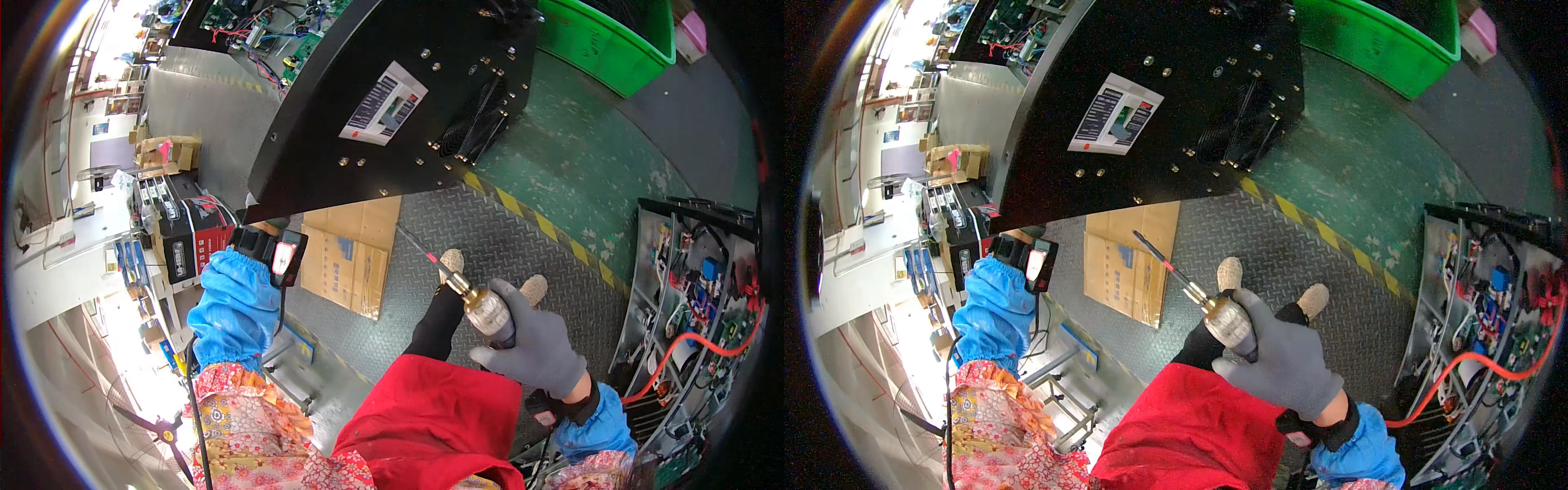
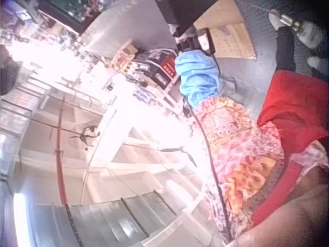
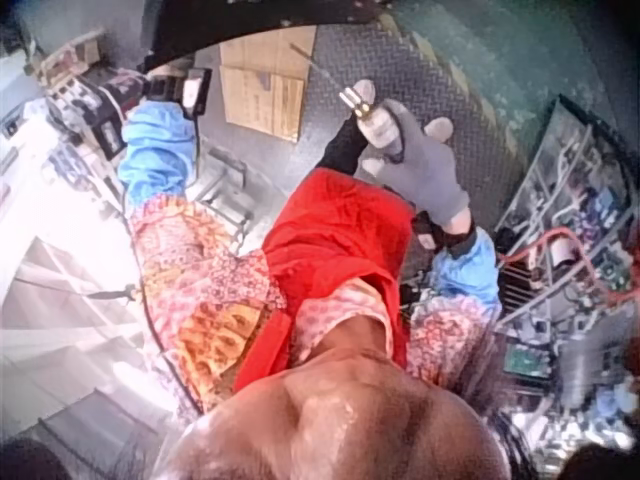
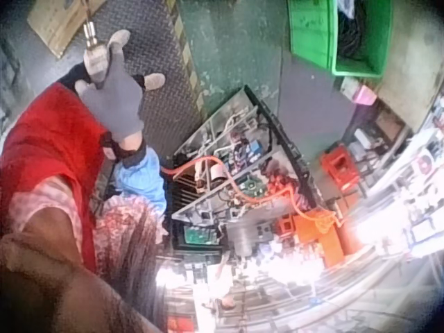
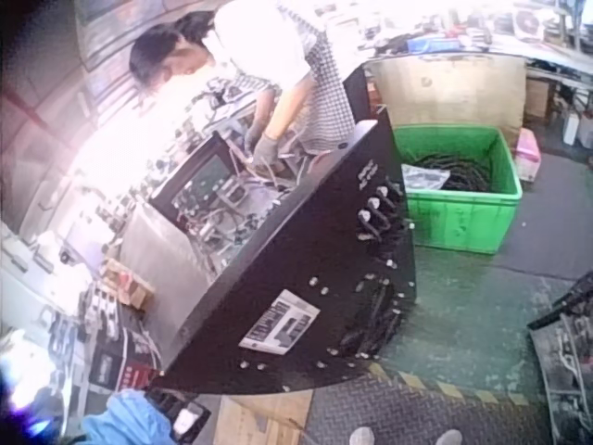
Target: Fastening screws on an equipment panel using an electric screwdriver and arranging internal wiring.
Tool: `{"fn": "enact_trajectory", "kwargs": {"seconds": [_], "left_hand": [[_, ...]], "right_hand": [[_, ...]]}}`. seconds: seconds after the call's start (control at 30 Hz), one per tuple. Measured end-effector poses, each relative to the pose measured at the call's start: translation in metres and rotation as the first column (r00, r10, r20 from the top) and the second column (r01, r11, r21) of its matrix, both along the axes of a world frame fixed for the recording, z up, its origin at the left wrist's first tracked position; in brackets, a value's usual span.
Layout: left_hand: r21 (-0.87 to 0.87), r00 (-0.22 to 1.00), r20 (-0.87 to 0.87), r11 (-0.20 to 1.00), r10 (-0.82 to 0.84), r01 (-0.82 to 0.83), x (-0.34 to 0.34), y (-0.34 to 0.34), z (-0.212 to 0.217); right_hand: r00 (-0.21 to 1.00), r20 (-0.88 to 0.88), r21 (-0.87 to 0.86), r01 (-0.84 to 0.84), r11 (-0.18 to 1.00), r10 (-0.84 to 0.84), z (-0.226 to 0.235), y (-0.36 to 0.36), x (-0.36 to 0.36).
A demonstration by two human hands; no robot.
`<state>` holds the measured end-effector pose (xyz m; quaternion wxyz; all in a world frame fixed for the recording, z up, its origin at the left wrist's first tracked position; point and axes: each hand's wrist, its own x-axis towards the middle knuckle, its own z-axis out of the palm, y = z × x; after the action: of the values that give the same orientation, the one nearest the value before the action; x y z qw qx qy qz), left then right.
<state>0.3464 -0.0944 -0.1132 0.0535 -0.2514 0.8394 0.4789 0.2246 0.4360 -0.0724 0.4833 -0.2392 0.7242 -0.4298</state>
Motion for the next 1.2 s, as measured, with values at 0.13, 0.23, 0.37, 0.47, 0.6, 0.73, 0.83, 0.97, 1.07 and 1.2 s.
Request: {"fn": "enact_trajectory", "kwargs": {"seconds": [0.13, 0.23, 0.37, 0.47, 0.6, 0.73, 0.83, 0.97, 1.07, 1.2], "left_hand": [[-0.019, 0.999, -0.013, 0.999, -0.03, 0.029, 0.006, -0.004, 0.003], [-0.023, 0.998, -0.028, 0.999, -0.05, 0.05, 0.009, -0.003, 0.0], [-0.033, 0.997, -0.042, 0.997, -0.067, 0.066, 0.018, -0.007, -0.006], [-0.041, 0.996, -0.051, 0.996, -0.077, 0.075, 0.02, -0.018, -0.005], [-0.06, 0.994, -0.062, 0.995, -0.086, 0.082, 0.035, -0.021, -0.002], [-0.08, 0.993, -0.073, 0.993, -0.093, 0.087, 0.047, -0.019, -0.008], [-0.111, 0.993, -0.081, 0.991, -0.089, 0.08, 0.022, -0.024, -0.015], [-0.117, 0.99, -0.101, 0.989, -0.099, 0.087, 0.02, -0.017, -0.037], [-0.139, 0.989, -0.109, 0.987, -0.097, 0.082, 0.036, -0.013, -0.029], [-0.159, 0.987, -0.126, 0.984, -0.101, 0.081, 0.009, -0.022, -0.046]], "right_hand": [[0.999, -0.034, 0.008, -0.03, 1.0, 0.031, 0.005, -0.007, -0.008], [0.997, -0.076, -0.049, 0.012, 0.999, -0.016, 0.007, -0.008, -0.008], [0.998, -0.067, -0.065, 0.013, 0.998, -0.018, 0.01, -0.012, -0.007], [0.993, -0.116, -0.063, 0.02, 0.998, -0.027, 0.008, -0.015, -0.006], [0.975, -0.208, -0.094, 0.06, 0.994, -0.078, 0.007, -0.021, -0.008], [0.993, -0.107, -0.034, 0.053, 0.998, -0.056, 0.006, -0.029, -0.013], [0.987, -0.157, -0.044, 0.036, 0.998, -0.043, 0.01, -0.038, -0.009], [0.991, -0.113, -0.038, 0.069, 0.997, -0.073, 0.014, -0.043, -0.009], [0.993, -0.09, -0.028, 0.071, 0.997, -0.074, 0.019, -0.048, -0.008], [0.994, -0.031, -0.015, 0.108, 0.994, -0.108, 0.023, -0.049, -0.008]]}}
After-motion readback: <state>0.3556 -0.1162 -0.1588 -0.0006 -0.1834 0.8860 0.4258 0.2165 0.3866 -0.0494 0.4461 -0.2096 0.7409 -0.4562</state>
